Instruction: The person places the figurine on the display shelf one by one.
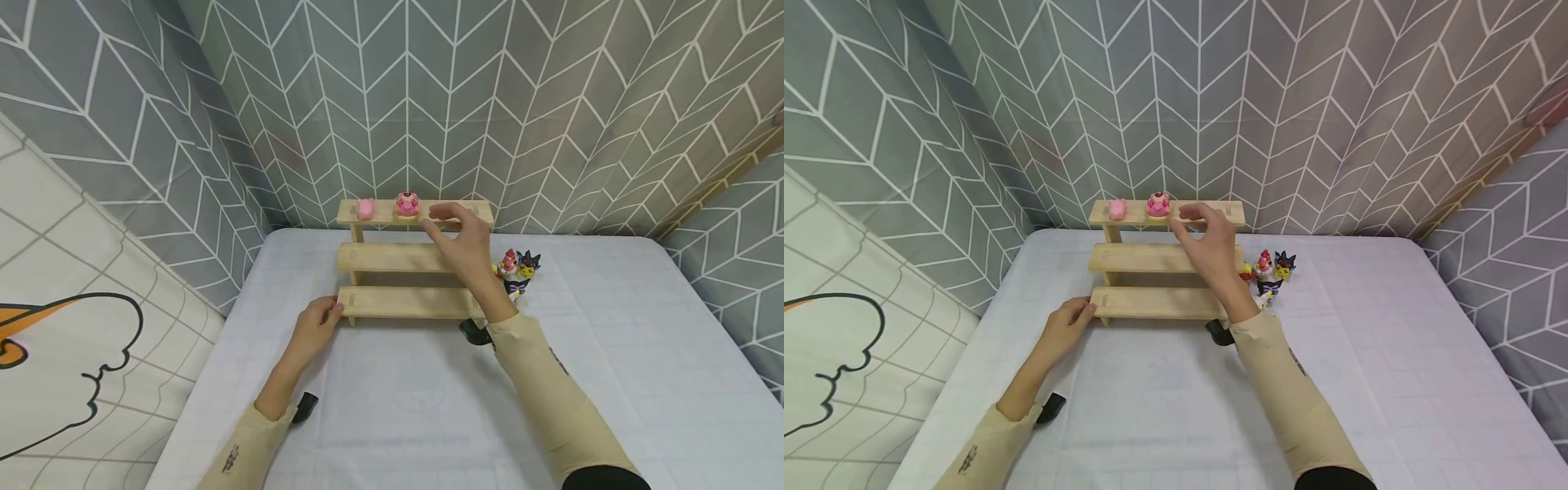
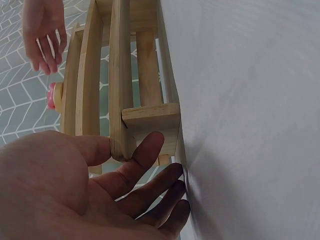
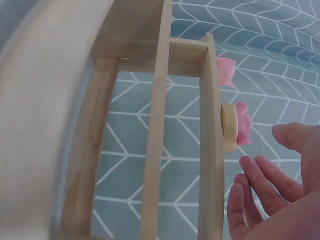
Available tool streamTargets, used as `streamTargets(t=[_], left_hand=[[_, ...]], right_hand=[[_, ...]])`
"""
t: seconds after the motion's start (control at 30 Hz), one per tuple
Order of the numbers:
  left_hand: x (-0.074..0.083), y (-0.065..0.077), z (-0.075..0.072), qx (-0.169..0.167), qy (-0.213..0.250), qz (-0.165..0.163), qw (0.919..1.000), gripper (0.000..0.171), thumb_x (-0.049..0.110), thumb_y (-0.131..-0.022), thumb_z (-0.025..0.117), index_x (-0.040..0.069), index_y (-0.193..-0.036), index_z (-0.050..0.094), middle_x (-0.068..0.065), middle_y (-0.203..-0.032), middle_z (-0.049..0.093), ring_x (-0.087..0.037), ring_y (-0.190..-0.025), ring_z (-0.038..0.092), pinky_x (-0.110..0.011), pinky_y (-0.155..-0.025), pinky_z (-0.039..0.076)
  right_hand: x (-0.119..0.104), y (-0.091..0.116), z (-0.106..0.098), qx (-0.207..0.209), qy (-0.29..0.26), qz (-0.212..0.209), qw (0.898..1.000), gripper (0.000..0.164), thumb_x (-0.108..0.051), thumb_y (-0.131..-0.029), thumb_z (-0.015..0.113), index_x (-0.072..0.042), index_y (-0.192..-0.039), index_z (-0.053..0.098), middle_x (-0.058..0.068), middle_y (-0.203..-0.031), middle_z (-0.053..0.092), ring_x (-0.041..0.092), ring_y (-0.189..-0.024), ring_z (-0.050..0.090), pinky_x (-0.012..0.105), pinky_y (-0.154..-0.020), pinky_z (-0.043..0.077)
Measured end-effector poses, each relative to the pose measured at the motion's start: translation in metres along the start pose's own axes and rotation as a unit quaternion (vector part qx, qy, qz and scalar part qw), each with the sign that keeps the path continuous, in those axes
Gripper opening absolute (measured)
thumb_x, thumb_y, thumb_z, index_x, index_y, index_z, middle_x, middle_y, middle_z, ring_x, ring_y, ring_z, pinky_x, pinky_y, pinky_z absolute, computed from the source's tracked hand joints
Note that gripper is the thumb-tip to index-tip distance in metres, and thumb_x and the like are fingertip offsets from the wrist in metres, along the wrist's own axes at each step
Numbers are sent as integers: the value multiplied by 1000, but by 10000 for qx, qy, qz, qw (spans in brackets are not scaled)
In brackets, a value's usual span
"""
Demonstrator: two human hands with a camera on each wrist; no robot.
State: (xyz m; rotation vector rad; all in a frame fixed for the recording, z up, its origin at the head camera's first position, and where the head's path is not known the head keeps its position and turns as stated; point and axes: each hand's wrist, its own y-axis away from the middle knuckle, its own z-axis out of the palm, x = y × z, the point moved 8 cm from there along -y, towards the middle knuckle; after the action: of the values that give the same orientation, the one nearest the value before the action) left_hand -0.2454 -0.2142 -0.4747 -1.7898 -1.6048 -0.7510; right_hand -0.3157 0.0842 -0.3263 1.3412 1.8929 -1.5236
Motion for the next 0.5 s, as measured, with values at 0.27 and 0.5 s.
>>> streamTargets(t=[0.27, 0.5], left_hand=[[1, -2, 0, 10, 7, 67, 10000, 32, 23, -111, 53, 0, -97, 69, -29, -144, 60, -47, -141, 51, -61, -119, 39], [-1, -2, 0, 5, 23, 29, 10000, 32, 23, -111, 53, -2, -99, 70, -29, -145, 59, -48, -142, 50, -61, -120, 37]], right_hand=[[7, 31, -31, 142, -66, 153, 9998, 17, -19, -97, 77, -7, -109, 79, 6, -105, 79, 18, -100, 72, 50, -89, 60], [17, 57, -53, 222, -99, 384, 9990, 13, -17, -98, 76, -8, -107, 80, 6, -104, 79, 16, -91, 73, 19, -78, 60]])
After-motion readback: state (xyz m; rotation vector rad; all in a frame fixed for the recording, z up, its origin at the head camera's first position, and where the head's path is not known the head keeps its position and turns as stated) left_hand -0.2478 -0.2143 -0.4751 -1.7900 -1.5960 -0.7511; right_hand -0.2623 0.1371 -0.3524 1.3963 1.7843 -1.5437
